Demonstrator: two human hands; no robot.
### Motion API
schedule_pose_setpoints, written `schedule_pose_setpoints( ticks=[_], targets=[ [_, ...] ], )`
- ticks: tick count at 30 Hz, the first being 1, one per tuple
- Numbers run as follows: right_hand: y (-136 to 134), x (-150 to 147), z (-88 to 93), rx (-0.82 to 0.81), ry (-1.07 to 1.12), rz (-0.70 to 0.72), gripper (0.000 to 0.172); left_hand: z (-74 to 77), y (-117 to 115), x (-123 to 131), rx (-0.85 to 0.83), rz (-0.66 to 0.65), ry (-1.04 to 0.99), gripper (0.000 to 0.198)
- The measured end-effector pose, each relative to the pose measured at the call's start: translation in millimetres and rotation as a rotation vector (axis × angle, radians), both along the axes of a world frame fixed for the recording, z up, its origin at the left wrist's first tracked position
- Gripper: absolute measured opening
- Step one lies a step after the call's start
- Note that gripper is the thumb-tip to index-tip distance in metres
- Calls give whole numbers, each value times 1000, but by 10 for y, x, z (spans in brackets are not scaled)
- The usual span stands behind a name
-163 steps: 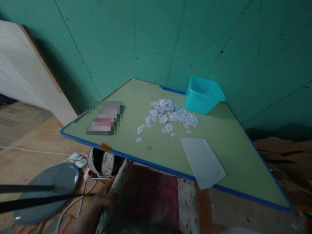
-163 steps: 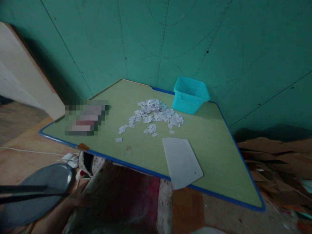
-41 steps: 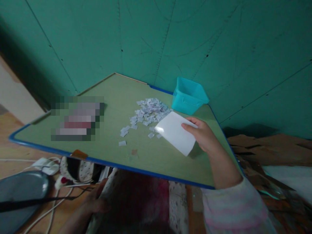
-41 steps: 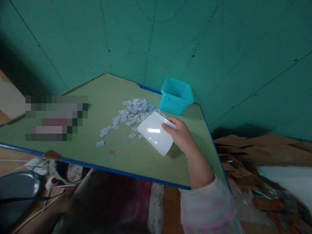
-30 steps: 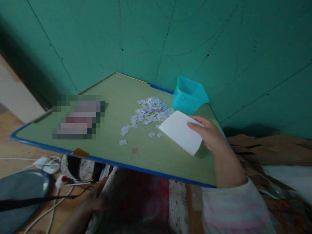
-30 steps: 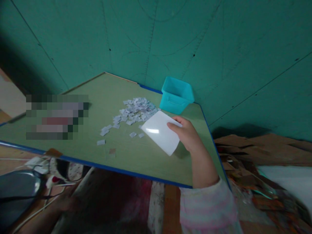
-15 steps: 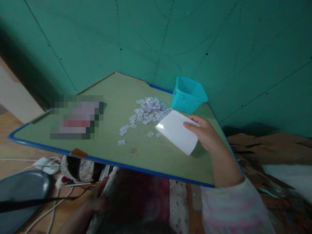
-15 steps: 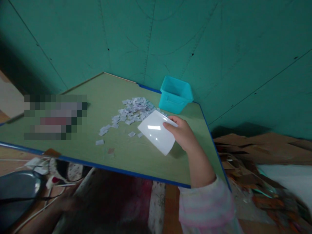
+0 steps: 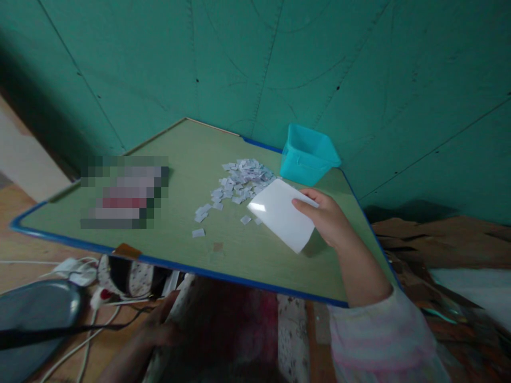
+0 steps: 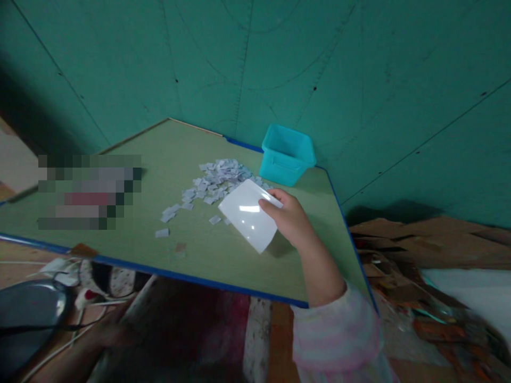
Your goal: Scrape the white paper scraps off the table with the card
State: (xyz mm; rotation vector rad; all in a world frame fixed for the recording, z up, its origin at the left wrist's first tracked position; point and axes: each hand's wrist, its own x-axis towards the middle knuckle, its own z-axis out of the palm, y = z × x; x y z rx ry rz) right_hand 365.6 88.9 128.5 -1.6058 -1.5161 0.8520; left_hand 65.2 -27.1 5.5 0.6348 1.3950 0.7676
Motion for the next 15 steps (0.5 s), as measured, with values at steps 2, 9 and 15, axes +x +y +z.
schedule_pose_setpoints(
  ticks=[2, 9, 15],
  targets=[
    [-5, 23, 5, 36, 31, -44, 30, 28, -10, 26, -9, 39, -38, 29],
    [-24, 60, 28, -26, 69, -69, 22, 19, -11, 33, 20, 100, -125, 31],
    [-66, 71, 71, -55, 129, -78, 21, -79, -19, 0, 56, 85, -69, 33]
  ],
)
